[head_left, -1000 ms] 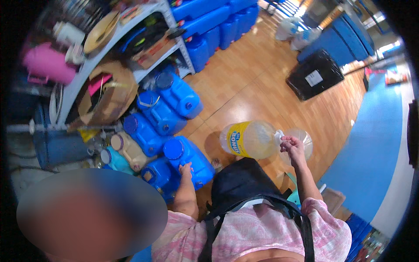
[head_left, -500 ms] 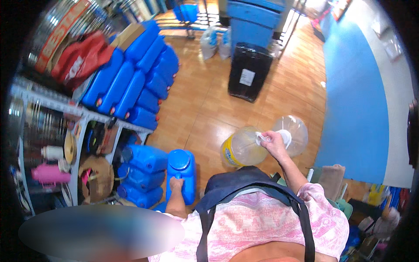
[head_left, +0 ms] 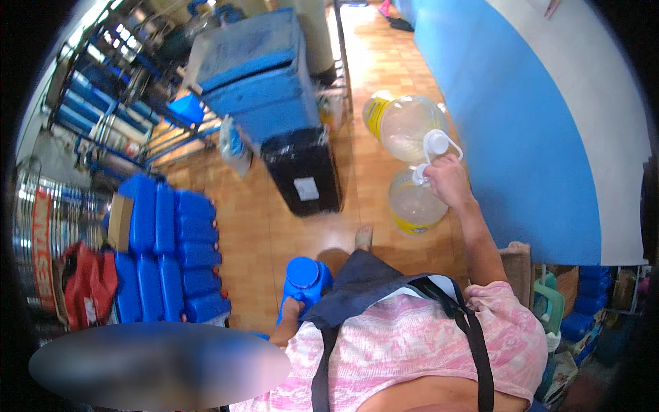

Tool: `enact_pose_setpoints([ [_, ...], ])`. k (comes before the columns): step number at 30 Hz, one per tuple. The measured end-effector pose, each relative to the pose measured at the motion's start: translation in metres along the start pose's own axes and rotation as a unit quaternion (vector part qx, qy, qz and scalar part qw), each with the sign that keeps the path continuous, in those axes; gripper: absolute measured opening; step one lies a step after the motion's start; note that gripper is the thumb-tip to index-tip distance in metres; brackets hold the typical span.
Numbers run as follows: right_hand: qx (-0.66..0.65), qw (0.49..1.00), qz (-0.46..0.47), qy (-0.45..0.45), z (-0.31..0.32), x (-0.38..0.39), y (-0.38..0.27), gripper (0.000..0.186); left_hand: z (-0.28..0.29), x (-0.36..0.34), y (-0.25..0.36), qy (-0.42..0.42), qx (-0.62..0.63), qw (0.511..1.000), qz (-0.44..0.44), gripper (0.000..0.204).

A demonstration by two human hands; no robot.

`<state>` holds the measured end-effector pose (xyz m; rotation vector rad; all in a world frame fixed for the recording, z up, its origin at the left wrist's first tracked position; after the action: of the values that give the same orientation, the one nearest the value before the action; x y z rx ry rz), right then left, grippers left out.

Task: The person scrubs a large blue water jug with a soapy sponge in a sink, rinses it thoroughly under running water, and places it on a nearby counter. They then mop the tiled floor with a pink squeegee mop and move a plastic jug to the sink area.

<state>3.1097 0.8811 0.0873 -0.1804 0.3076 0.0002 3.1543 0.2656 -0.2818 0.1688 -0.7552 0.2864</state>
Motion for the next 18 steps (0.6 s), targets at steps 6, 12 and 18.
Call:
enact_pose_setpoints([
  [6, 0.073, 0.993, -0.05, 0.075, 0.034, -0.095, 0.144, 0.013, 0.07, -0.077, 0.199, -0.045, -0.014, 0.998, -0.052, 0.064],
  [12, 0.064, 0.988, -0.048, 0.13, 0.064, -0.193, 0.278, 0.013, 0.134, -0.141, 0.414, -0.063, -0.046, 0.991, -0.105, 0.064],
  [18, 0.016, 0.989, -0.002, 0.148, 0.064, -0.319, 0.418, 0.011, 0.155, -0.175, 0.595, -0.063, -0.042, 0.993, -0.094, 0.064],
])
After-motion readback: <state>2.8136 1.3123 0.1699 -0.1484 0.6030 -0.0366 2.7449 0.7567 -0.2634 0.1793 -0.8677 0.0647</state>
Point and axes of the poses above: each hand's wrist, its own x-axis away from the middle knuckle, its own z-axis out of the back of the hand, y = z × x, the point moved 4 cm from there along -x, towards the middle knuckle, and after that the axes turned 2 degrees about -x, right-handed, at the moved point
